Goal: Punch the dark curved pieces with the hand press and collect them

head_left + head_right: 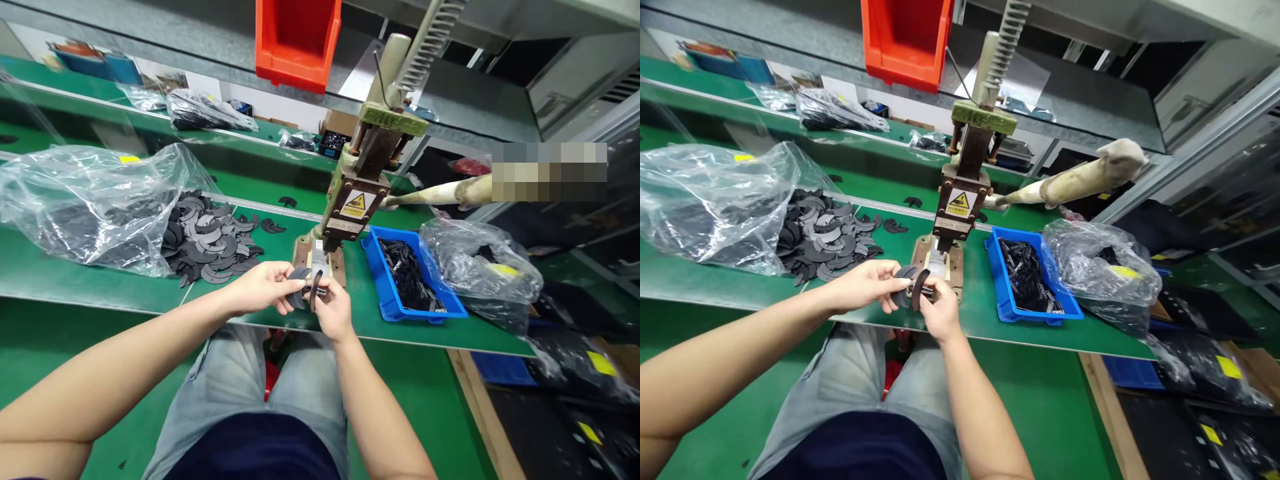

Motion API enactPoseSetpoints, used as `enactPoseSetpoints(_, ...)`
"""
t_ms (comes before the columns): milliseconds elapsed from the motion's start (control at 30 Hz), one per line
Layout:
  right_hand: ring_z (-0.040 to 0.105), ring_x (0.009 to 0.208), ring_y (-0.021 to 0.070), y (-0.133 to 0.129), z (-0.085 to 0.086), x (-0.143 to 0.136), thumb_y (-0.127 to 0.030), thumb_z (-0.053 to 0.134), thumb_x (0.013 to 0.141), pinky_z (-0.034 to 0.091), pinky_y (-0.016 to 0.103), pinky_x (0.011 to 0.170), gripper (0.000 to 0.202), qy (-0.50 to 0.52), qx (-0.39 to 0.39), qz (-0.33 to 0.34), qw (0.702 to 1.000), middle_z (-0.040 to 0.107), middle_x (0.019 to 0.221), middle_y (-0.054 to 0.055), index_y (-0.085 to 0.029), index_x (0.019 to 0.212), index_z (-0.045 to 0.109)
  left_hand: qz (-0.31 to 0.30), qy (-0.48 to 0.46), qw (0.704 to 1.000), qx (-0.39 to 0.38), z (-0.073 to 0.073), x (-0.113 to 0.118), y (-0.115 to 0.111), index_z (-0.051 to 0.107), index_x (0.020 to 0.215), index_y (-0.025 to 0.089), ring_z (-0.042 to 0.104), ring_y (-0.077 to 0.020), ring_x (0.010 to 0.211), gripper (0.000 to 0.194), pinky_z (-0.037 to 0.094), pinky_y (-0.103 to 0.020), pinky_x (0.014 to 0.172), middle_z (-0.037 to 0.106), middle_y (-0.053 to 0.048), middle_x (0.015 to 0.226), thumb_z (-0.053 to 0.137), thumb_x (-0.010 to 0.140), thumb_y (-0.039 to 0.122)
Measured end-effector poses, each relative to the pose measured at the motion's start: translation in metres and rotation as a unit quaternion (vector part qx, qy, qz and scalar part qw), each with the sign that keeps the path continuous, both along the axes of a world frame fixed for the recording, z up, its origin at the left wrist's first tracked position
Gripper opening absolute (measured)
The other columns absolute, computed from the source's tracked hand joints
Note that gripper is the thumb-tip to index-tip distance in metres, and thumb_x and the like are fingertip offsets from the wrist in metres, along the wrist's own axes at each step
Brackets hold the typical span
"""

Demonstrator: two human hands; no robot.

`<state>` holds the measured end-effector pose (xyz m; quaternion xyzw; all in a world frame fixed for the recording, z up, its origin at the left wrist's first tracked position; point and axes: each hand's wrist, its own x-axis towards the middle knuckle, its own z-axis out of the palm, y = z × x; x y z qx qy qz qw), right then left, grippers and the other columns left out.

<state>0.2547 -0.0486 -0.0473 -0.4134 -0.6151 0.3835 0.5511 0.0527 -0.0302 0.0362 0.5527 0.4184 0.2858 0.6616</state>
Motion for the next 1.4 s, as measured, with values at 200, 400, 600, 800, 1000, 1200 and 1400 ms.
enactPoseSetpoints(200,0.066,0.084,0.0149,-0.015,-0.008,-0.010,-0.039,0.071,0.091,0.056,0.030,0.081,0.019,0.007,0.012,-0.023,1.000,0.070,0.093,0.003,-0.021,0.093,0.067,-0.018,0.000,1.000,-0.016,-0.003,0.002,-0.010,0.055,0.080,0.019,0.072,-0.0164,0.053,0.055,0.058,-0.022,0.049,0.071,-0.001,0.060,0.084,0.076,0.064)
enactPoseSetpoints(400,0.068,0.086,0.0164,-0.024,-0.007,-0.008,-0.037,0.062,0.096,0.058,0.032,0.083,0.016,-0.040,0.025,-0.032,0.998,0.072,0.096,0.004,-0.022,0.099,0.066,-0.048,0.010,0.996,-0.072,-0.004,0.003,-0.001,0.055,0.078,0.019,0.069,-0.0161,0.048,0.054,0.053,-0.022,0.046,0.067,0.000,0.054,0.088,0.072,0.061)
enactPoseSetpoints(600,0.071,0.097,0.0211,-0.026,0.007,0.009,-0.032,0.063,0.095,0.058,0.039,0.094,0.017,-0.135,0.069,-0.030,0.988,0.075,0.104,0.008,-0.024,0.109,0.068,-0.017,0.108,0.991,0.072,0.002,-0.003,0.001,0.058,0.084,0.020,0.066,-0.0155,0.054,0.043,0.051,-0.024,0.051,0.065,0.001,0.061,0.079,0.083,0.058)
enactPoseSetpoints(800,0.069,0.094,0.0217,-0.026,0.012,0.015,-0.030,0.059,0.096,0.056,0.041,0.091,0.013,-0.195,0.110,-0.015,0.975,0.074,0.099,0.009,-0.024,0.104,0.068,0.036,0.221,0.903,0.366,0.007,0.004,-0.009,0.065,0.079,0.021,0.059,-0.0180,0.081,0.033,0.046,-0.029,0.074,0.063,-0.003,0.084,0.069,0.092,0.051)
enactPoseSetpoints(1000,0.068,0.090,0.0211,-0.029,0.016,0.015,-0.030,0.060,0.095,0.056,0.040,0.087,0.011,-0.204,0.122,0.002,0.971,0.075,0.096,0.009,-0.023,0.097,0.069,-0.003,0.216,0.934,0.286,-0.016,0.016,-0.005,0.047,0.063,0.020,0.045,-0.0145,0.068,0.045,0.037,-0.029,0.065,0.047,0.001,0.072,0.064,0.093,0.048)
enactPoseSetpoints(1200,0.071,0.094,0.0191,-0.040,0.030,0.030,-0.035,0.065,0.095,0.058,0.037,0.090,0.015,-0.163,0.075,-0.010,0.984,0.076,0.099,0.007,-0.023,0.100,0.070,-0.009,0.034,0.995,0.097,-0.026,0.015,-0.008,0.057,0.095,0.021,0.054,-0.0134,0.070,0.043,0.046,-0.026,0.065,0.057,0.003,0.082,0.075,0.086,0.059)
enactPoseSetpoints(1400,0.069,0.070,0.0120,-0.047,0.044,0.048,-0.041,0.052,0.102,0.058,0.026,0.065,0.025,-0.158,-0.039,0.021,0.986,0.074,0.084,0.001,-0.021,0.104,0.067,-0.077,-0.006,0.995,0.070,-0.045,0.017,-0.011,0.055,0.084,0.020,0.053,-0.0122,0.064,0.046,0.047,-0.026,0.063,0.055,0.004,0.074,0.069,0.089,0.064)
